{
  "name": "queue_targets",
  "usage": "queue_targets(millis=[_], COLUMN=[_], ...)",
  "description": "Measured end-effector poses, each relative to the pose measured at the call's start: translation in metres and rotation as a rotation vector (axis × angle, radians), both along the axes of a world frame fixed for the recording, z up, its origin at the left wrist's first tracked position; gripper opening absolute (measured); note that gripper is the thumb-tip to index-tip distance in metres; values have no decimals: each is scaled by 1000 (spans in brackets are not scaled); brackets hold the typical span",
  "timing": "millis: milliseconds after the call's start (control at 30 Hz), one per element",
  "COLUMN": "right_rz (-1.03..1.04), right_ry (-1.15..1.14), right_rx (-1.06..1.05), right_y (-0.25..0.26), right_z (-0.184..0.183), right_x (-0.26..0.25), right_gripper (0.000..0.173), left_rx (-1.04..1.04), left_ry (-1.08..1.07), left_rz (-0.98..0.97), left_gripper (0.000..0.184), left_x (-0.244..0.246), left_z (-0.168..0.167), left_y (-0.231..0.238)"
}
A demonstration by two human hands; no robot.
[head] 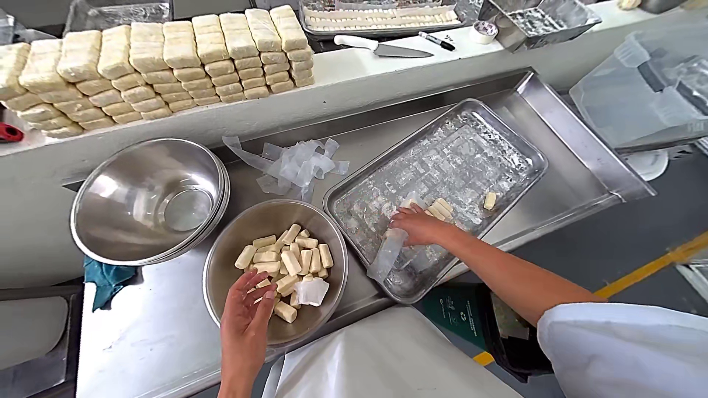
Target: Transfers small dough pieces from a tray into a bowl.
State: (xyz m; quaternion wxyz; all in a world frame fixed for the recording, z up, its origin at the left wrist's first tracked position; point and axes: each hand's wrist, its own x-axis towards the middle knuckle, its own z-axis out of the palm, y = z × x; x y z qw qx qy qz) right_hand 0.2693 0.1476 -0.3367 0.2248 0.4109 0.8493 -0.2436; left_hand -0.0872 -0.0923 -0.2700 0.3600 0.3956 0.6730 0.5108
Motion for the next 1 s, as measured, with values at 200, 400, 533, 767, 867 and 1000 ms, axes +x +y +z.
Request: queue_targets(millis=[200,400,533,767,867,1000], right_rz=[-37,-642,-779,-354,-556,-598], right_ry=[172,729,1168,1198,1401,1458], right_rx=[143,65,-129,-79,-202,-182], right_y=[35,60,12,-64,-44,-27], right_z=[-15,24,98,113,109,122], right_x=[-3,-12,-86,-198,-198,-192], right_gripper=[26,32,20,23,28,18], left_rx=[-8,13,31,-44,-95,-126], left_ry=[-3,-29,-187,-456,-472,-475], left_rz=[-26,1,-31,0,102,164], left_gripper=[53,52,49,34,27,26], left_x=[4,-3,0,6,-10,-18], left_z=[2,7,9,23,2,-12], left_y=[6,8,16,38,29,16])
